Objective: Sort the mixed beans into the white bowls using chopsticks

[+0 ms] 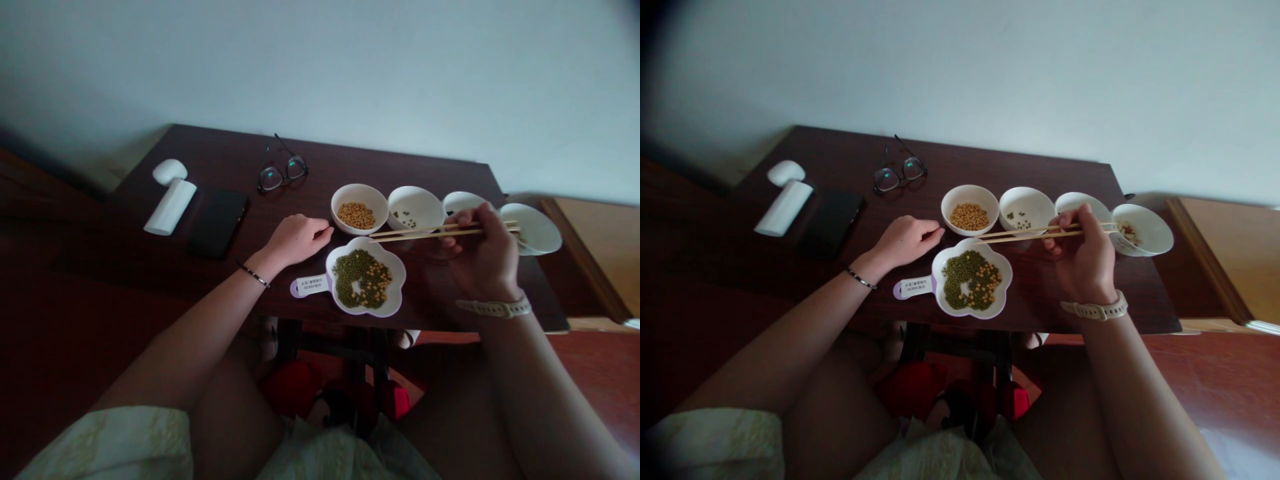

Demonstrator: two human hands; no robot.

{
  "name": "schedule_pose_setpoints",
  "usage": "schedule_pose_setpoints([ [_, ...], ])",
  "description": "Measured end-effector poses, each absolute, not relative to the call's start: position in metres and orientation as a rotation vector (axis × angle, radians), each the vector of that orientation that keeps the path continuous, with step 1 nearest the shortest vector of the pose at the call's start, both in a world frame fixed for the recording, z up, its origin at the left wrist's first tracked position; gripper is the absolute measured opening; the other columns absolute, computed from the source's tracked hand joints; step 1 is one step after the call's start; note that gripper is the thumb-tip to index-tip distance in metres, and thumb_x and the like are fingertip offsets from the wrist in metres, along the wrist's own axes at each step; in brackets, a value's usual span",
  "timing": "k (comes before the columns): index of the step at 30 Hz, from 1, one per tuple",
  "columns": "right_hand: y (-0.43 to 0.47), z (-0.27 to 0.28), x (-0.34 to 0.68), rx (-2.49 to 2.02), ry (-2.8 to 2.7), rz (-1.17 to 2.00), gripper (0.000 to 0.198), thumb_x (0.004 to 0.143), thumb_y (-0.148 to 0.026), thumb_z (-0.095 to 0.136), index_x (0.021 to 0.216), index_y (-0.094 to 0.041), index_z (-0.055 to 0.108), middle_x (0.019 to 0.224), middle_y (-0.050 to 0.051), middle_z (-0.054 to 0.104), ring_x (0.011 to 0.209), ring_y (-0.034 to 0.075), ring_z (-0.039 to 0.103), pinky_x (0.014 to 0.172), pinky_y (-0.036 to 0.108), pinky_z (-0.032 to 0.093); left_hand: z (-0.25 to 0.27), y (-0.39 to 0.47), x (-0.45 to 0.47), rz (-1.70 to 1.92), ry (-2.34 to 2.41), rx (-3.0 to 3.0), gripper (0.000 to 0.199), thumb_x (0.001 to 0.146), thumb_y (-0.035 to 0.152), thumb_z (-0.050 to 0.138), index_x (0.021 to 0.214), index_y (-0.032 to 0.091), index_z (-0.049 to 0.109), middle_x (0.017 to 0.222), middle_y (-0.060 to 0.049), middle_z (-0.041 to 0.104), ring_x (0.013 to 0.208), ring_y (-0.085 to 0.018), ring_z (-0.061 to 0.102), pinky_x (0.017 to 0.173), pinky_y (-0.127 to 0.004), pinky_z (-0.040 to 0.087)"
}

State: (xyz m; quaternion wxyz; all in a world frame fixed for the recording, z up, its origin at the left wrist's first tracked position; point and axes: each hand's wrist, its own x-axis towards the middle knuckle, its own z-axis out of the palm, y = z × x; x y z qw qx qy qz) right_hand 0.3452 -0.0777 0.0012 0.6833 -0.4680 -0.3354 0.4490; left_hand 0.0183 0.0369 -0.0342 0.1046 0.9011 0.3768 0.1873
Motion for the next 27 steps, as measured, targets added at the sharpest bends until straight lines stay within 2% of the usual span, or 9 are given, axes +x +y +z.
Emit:
schedule_pose_setpoints([
  [7,-0.087,-0.001,0.334,-1.227,-0.879,1.049,0.044,0.102,-0.058,0.074,0.083,-0.019,0.072,0.085,0.002,0.069,0.06,0.01,0.067,0.049,0.019,0.054,-0.037,0.038,0.018,0.558,1.109,2.679,0.042,0.108,0.038,0.057,0.071,0.021,0.069,0.065,-0.004,0.07,0.055,-0.017,0.055,0.062,-0.036,0.027],
  [13,-0.091,0.001,0.327,-1.254,-0.961,1.007,0.047,0.102,-0.063,0.074,0.085,-0.019,0.072,0.086,0.002,0.07,0.06,0.01,0.07,0.052,0.018,0.058,-0.035,0.038,0.019,0.563,1.106,2.661,0.044,0.108,0.037,0.056,0.068,0.021,0.065,0.063,-0.003,0.067,0.054,-0.017,0.052,0.063,-0.037,0.024],
  [17,-0.091,-0.001,0.328,-1.241,-0.967,0.999,0.046,0.103,-0.061,0.073,0.084,-0.02,0.07,0.087,0.002,0.069,0.06,0.01,0.069,0.052,0.018,0.058,-0.035,0.038,0.019,0.556,1.109,2.669,0.043,0.108,0.037,0.057,0.069,0.022,0.067,0.064,-0.003,0.068,0.055,-0.017,0.053,0.063,-0.036,0.025],
  [23,-0.083,0.003,0.334,-1.07,-0.838,1.046,0.037,0.105,-0.049,0.074,0.08,-0.023,0.069,0.081,0.0,0.064,0.061,0.009,0.064,0.048,0.017,0.05,-0.036,0.038,0.019,0.557,1.113,2.675,0.042,0.108,0.037,0.057,0.072,0.022,0.07,0.065,-0.004,0.07,0.055,-0.017,0.053,0.062,-0.036,0.025],
  [27,-0.075,0.003,0.336,-0.996,-0.755,0.944,0.031,0.103,-0.045,0.077,0.079,-0.026,0.071,0.083,0.001,0.065,0.068,0.012,0.064,0.049,0.02,0.05,-0.035,0.038,0.019,0.549,1.112,2.674,0.041,0.108,0.037,0.057,0.072,0.022,0.07,0.066,-0.004,0.071,0.055,-0.017,0.054,0.062,-0.035,0.028],
])
